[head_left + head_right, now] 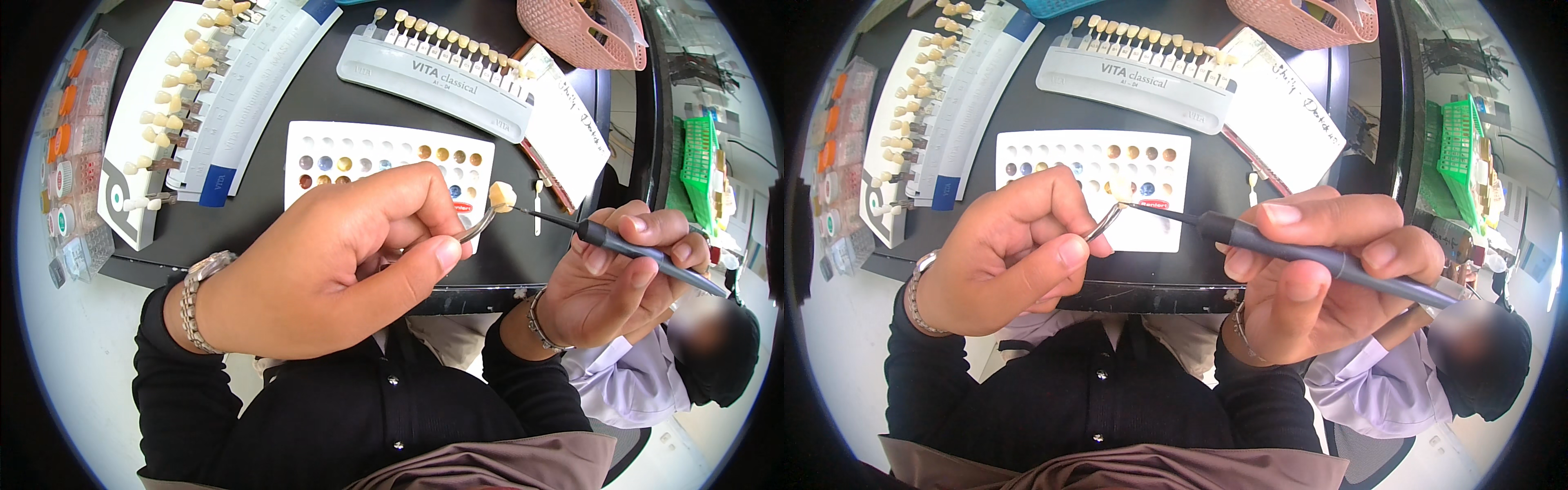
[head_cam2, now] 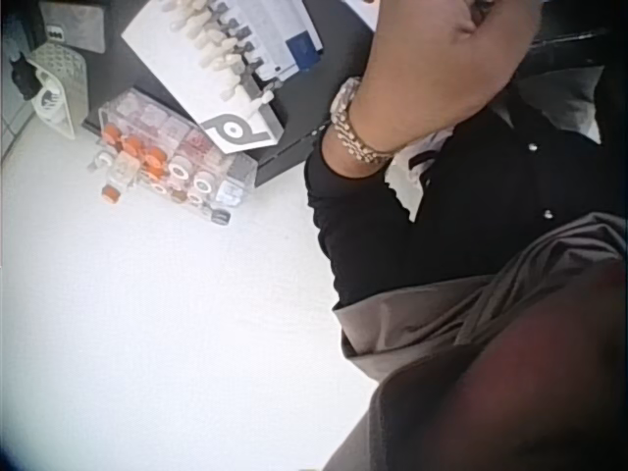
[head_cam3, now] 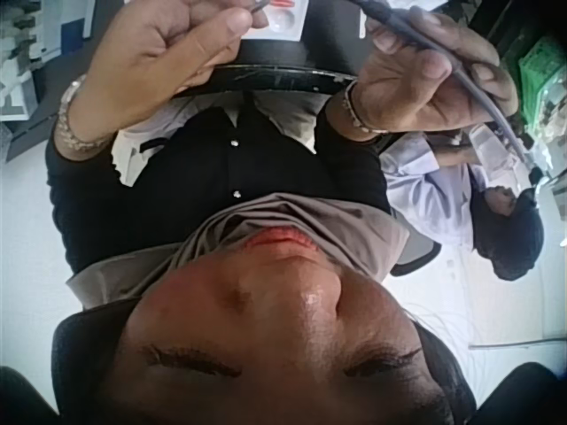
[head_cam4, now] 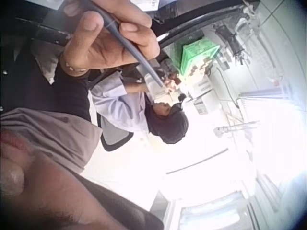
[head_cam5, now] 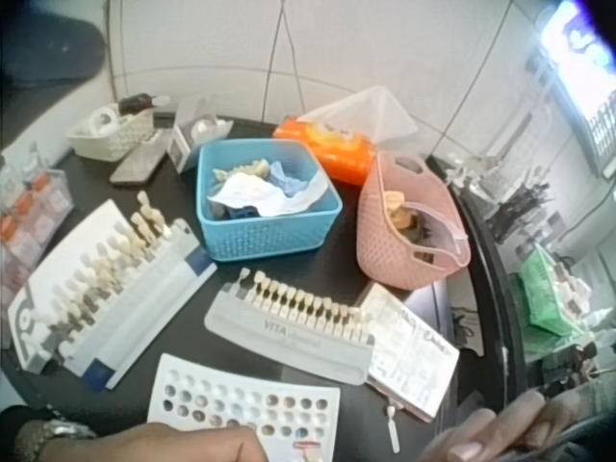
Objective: The person uses a fine brush to apply colored pigments to a small artificial tooth held in tweezers. They repeatedly dip the brush into a palette of dental stains and carefully paint the surface of the tooth, rotating it to cover different areas.
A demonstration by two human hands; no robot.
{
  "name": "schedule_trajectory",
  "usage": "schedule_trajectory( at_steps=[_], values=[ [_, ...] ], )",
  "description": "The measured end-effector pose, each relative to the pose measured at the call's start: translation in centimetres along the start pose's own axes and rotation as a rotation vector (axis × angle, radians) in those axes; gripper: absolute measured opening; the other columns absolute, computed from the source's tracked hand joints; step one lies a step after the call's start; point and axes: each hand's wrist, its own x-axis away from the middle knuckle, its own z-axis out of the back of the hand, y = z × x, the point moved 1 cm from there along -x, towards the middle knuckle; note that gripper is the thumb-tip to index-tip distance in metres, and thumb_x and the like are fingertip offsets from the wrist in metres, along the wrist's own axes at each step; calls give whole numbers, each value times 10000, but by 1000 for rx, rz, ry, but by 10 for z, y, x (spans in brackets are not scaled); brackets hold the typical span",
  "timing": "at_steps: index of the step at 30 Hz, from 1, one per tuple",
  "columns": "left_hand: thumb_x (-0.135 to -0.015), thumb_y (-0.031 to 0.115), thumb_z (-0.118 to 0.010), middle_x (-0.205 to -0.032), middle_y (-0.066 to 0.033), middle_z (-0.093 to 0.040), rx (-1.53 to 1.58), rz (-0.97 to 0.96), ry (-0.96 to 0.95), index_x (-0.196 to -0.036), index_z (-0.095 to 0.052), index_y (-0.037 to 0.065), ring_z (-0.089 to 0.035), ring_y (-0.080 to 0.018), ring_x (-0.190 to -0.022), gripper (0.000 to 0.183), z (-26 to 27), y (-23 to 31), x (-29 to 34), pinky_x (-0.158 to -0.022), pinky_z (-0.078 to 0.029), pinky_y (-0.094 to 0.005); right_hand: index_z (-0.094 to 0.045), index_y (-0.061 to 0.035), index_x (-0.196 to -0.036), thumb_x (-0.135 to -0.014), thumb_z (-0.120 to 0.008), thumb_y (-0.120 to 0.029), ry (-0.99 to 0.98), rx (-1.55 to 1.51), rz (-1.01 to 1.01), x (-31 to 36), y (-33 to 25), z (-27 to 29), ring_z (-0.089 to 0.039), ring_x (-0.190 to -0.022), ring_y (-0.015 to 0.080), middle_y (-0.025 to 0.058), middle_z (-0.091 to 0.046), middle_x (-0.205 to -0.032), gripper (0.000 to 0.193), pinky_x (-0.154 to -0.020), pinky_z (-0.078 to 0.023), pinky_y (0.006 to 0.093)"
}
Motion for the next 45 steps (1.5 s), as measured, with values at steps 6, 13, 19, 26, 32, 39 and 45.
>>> schedule_trajectory(
  at_steps=[6, 13, 19, 26, 32, 39, 45],
  values=[
    [-837, 29, -371, -521, 17, -385, -11, -17, 6, -857, -360, 10, -260, -2, -421, 29, 0, 0, 1, -399, -213, -164, -314, -38, -938, -813, -453, -40, -1, -2, 9, 0, 1, 1, -447, -559, 109, 154, -465, -824, 186, -495, -457, 195],
    [-837, 27, -374, -508, 24, -364, 5, -8, 17, -853, -364, 8, -251, -2, -415, 26, -1, -1, 1, -392, -198, -168, -317, -34, -938, -813, -456, -44, -6, 18, 14, 0, 1, 0, -435, -555, 105, 154, -468, -826, 187, -489, -445, 180],
    [-838, 31, -377, -506, 25, -363, -4, -28, 5, -851, -368, 7, -251, -2, -410, 29, 0, -1, 1, -391, -192, -169, -317, -35, -940, -814, -453, -41, -3, -6, 25, 0, 2, 1, -441, -573, 107, 152, -466, -823, 185, -485, -442, 176],
    [-840, 36, -380, -517, 22, -372, -32, -49, -1, -851, -370, 7, -254, -2, -415, 33, 0, -3, 1, -398, -195, -168, -318, -26, -943, -814, -455, -35, 2, -6, 26, 0, 1, 0, -458, -599, 115, 158, -465, -824, 188, -503, -461, 174],
    [-839, 43, -387, -531, 18, -388, -56, -39, 19, -851, -376, 3, -268, -4, -431, 43, 0, -3, 1, -418, -209, -167, -321, -24, -940, -817, -453, -38, -8, -18, 38, -1, 1, 0, -470, -617, 117, 163, -465, -822, 181, -512, -460, 170],
    [-838, 44, -394, -533, 14, -402, -103, -58, 22, -850, -384, -3, -287, -6, -440, 50, 1, -3, 2, -434, -225, -166, -324, -25, -939, -815, -456, -36, -9, -28, 33, 0, 1, -1, -475, -625, 114, 171, -475, -829, 181, -507, -450, 163],
    [-836, 40, -397, -534, 11, -408, -115, -63, 28, -849, -388, -5, -292, -5, -447, 48, 0, -3, 1, -441, -228, -165, -324, -27, -941, -813, -454, -30, -16, -31, 40, 0, 2, 0, -465, -610, 108, 165, -470, -822, 182, -497, -442, 158]
  ],
)
